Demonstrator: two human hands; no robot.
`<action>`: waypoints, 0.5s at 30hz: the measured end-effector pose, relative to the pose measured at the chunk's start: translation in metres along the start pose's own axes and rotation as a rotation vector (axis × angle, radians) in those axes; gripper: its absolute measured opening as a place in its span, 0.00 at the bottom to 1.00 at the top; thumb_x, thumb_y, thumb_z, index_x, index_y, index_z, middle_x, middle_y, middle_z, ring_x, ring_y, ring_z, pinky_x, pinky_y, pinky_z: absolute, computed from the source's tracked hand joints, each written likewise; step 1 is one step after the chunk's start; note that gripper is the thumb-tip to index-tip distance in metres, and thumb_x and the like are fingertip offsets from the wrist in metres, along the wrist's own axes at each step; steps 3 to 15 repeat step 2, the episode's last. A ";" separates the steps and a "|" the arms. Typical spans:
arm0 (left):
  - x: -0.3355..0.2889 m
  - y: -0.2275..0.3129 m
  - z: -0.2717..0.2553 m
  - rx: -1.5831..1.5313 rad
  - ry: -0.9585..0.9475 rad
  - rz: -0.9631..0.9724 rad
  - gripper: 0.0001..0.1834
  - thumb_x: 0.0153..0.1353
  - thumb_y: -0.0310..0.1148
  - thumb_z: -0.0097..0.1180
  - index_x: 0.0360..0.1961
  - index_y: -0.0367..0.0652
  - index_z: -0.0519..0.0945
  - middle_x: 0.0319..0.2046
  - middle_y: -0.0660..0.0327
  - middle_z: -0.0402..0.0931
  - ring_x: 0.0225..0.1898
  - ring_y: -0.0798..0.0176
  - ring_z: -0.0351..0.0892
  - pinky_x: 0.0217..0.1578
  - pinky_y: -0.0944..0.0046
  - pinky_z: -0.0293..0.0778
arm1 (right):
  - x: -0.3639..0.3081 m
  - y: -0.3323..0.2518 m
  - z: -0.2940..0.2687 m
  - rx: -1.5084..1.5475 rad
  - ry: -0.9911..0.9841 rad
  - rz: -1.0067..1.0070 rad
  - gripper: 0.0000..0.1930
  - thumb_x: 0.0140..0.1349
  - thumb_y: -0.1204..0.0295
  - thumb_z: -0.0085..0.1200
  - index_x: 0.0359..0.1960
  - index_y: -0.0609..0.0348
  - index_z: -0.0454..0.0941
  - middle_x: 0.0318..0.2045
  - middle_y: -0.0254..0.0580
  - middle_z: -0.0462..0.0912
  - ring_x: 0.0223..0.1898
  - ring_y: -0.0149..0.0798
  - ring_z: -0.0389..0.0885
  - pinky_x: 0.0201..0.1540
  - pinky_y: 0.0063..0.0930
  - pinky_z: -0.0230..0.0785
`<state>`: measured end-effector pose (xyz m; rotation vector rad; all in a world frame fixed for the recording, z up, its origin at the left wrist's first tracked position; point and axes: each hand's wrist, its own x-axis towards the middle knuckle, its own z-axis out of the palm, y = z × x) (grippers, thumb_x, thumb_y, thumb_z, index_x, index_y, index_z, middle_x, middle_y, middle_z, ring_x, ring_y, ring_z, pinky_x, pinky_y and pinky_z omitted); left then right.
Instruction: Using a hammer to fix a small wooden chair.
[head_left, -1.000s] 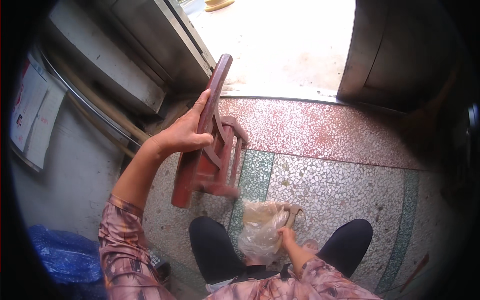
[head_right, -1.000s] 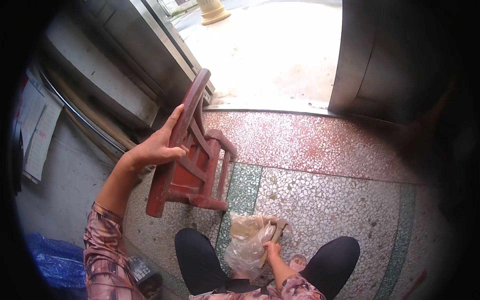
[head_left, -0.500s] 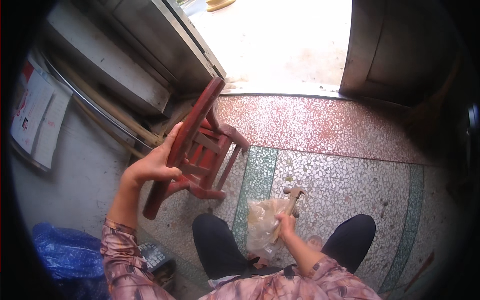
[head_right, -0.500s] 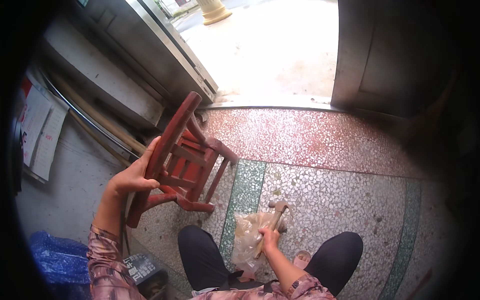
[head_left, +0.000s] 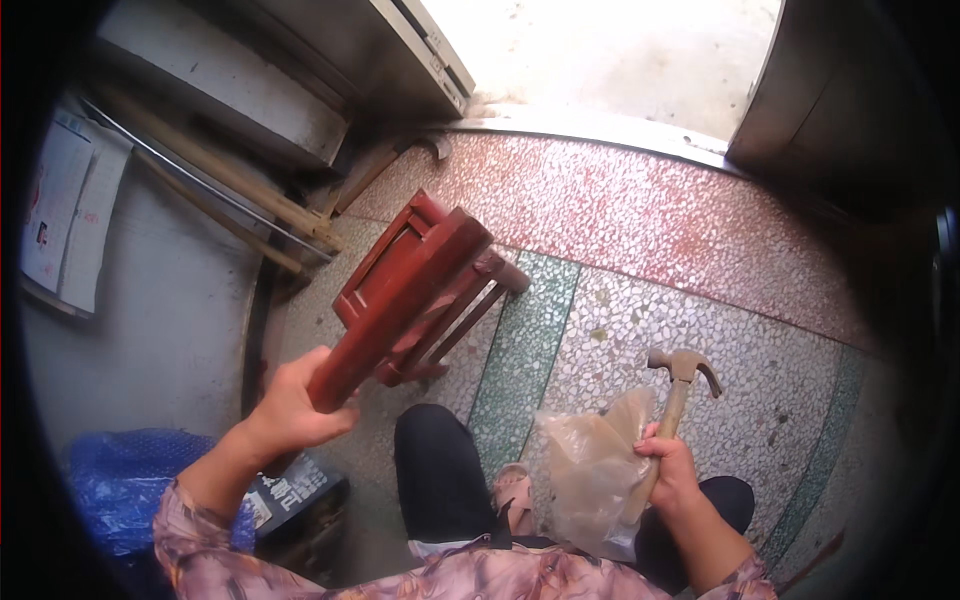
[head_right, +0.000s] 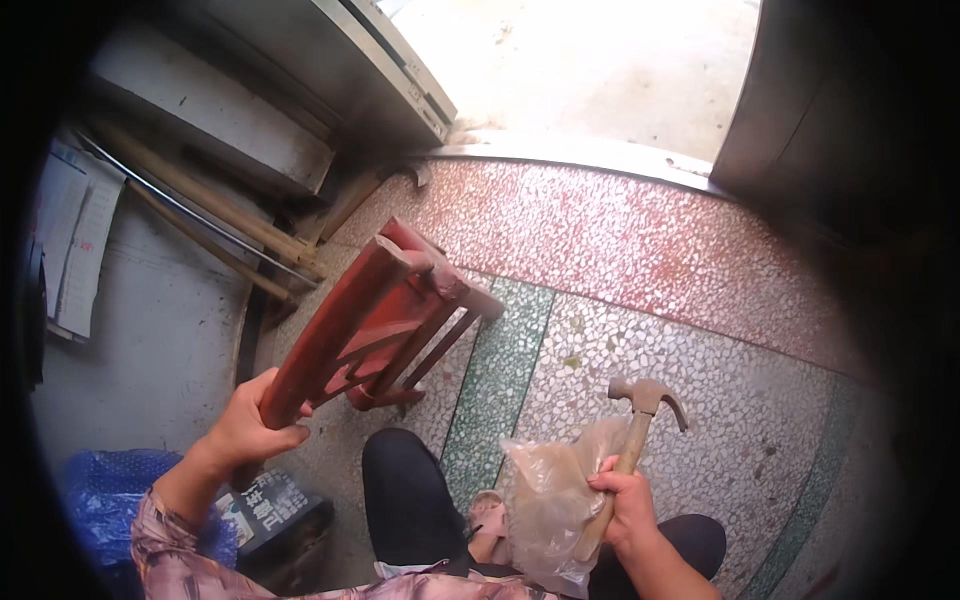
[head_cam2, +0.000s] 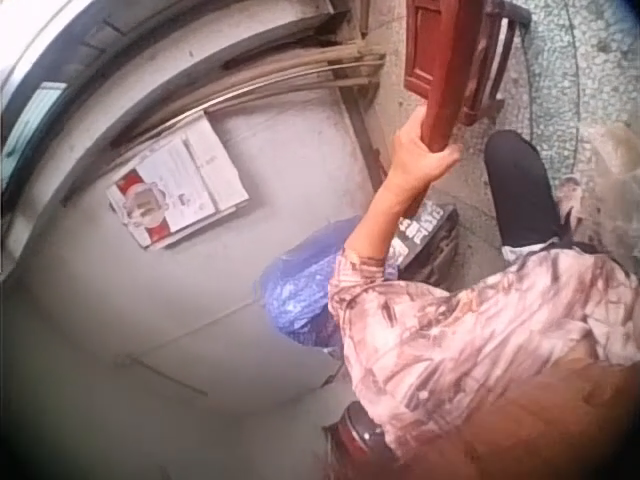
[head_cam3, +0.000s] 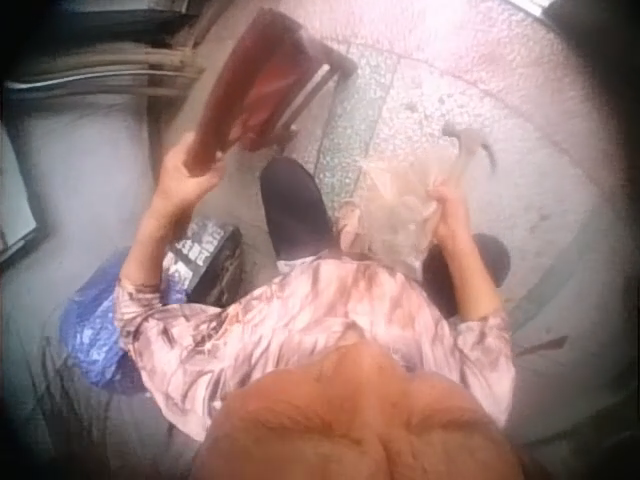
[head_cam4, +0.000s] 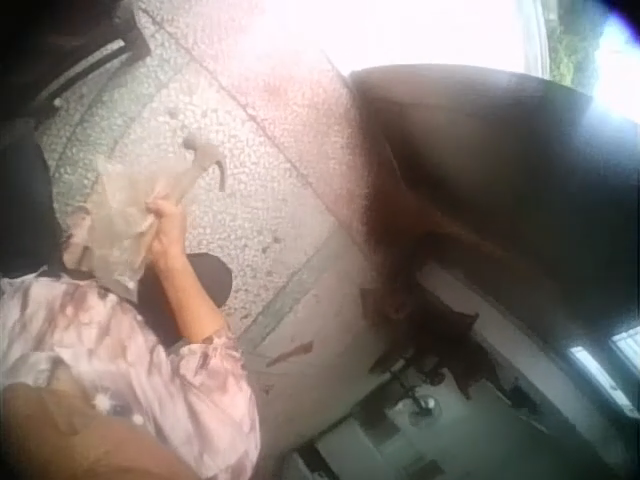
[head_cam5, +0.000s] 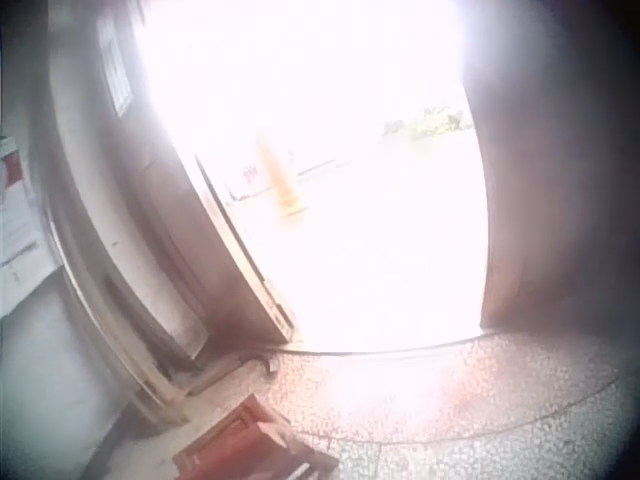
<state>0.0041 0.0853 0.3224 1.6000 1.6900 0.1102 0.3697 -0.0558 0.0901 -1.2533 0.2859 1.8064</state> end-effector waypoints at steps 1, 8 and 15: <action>0.001 -0.001 -0.001 -0.055 -0.053 -0.003 0.22 0.42 0.27 0.64 0.43 0.40 0.77 0.34 0.59 0.78 0.38 0.65 0.78 0.41 0.67 0.72 | -0.006 0.002 0.008 0.120 -0.028 0.079 0.10 0.45 0.85 0.52 0.28 0.56 0.71 0.26 0.41 0.75 0.29 0.41 0.78 0.38 0.36 0.76; -0.001 0.004 -0.005 0.030 -0.117 -0.066 0.25 0.44 0.28 0.65 0.47 0.41 0.76 0.36 0.60 0.79 0.38 0.65 0.78 0.41 0.68 0.72 | -0.022 0.004 0.019 0.249 -0.039 0.155 0.10 0.46 0.84 0.52 0.29 0.57 0.71 0.27 0.44 0.76 0.31 0.44 0.78 0.40 0.39 0.76; -0.001 0.004 -0.005 0.030 -0.117 -0.066 0.25 0.44 0.28 0.65 0.47 0.41 0.76 0.36 0.60 0.79 0.38 0.65 0.78 0.41 0.68 0.72 | -0.022 0.004 0.019 0.249 -0.039 0.155 0.10 0.46 0.84 0.52 0.29 0.57 0.71 0.27 0.44 0.76 0.31 0.44 0.78 0.40 0.39 0.76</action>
